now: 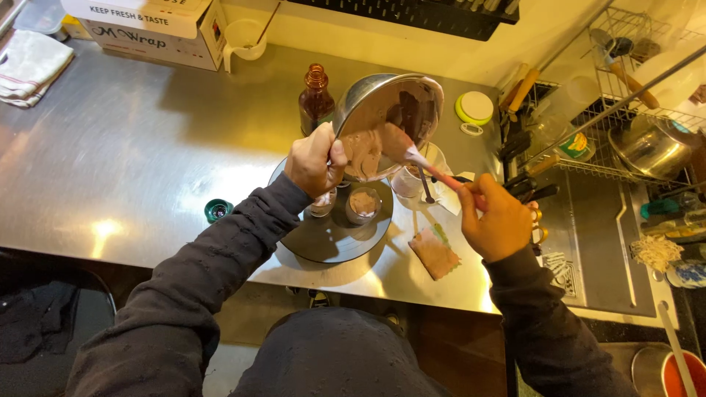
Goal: The person scoops pink frosting from a metal bowl into small paper cups using a pink spatula. They then add a dark liquid from a bottle and a red substance from a plastic bag into the cups, using a spoon to mix the contents.
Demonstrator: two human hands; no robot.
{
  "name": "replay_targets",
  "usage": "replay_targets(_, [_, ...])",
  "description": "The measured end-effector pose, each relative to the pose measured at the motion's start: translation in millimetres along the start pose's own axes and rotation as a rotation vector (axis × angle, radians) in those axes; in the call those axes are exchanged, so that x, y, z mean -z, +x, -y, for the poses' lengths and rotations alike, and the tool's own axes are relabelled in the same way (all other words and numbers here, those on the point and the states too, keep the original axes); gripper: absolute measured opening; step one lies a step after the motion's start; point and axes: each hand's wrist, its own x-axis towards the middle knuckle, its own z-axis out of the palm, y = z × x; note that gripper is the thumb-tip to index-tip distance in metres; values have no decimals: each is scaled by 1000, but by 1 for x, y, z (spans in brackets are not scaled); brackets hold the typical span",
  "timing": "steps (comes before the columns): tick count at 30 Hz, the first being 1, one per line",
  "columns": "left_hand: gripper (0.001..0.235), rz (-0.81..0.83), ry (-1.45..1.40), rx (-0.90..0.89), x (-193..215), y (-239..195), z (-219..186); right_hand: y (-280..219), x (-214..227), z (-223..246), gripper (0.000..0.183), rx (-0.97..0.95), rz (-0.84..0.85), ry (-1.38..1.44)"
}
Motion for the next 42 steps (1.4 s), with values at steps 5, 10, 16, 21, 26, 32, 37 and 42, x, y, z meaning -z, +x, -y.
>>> replay_targets(5, [30,0,-30,9,-5,-12,-1,-25,-15,-12,23,-171,148,215])
replay_targets(10, [30,0,-19,9,-7,-20,-1,-45,-23,-28,19,-236,236,293])
replay_targets(16, [31,-2,15,5,-2,-23,-8,-61,-15,-27,17,-235,220,310])
replay_targets(21, [31,24,23,16,0,-29,-10,-70,-12,-27,15,-211,184,307])
replay_targets(26, [32,3,19,11,3,-27,-6,-67,-2,-10,16,-119,136,352])
replay_targets(32, [31,1,38,24,4,-31,1,-72,-8,-12,17,-32,111,283])
replay_targets(37, [30,2,91,70,3,-36,5,-69,-4,-16,17,-9,96,240])
replay_targets(42, [31,-3,102,91,9,-32,5,-64,0,-20,18,7,62,226])
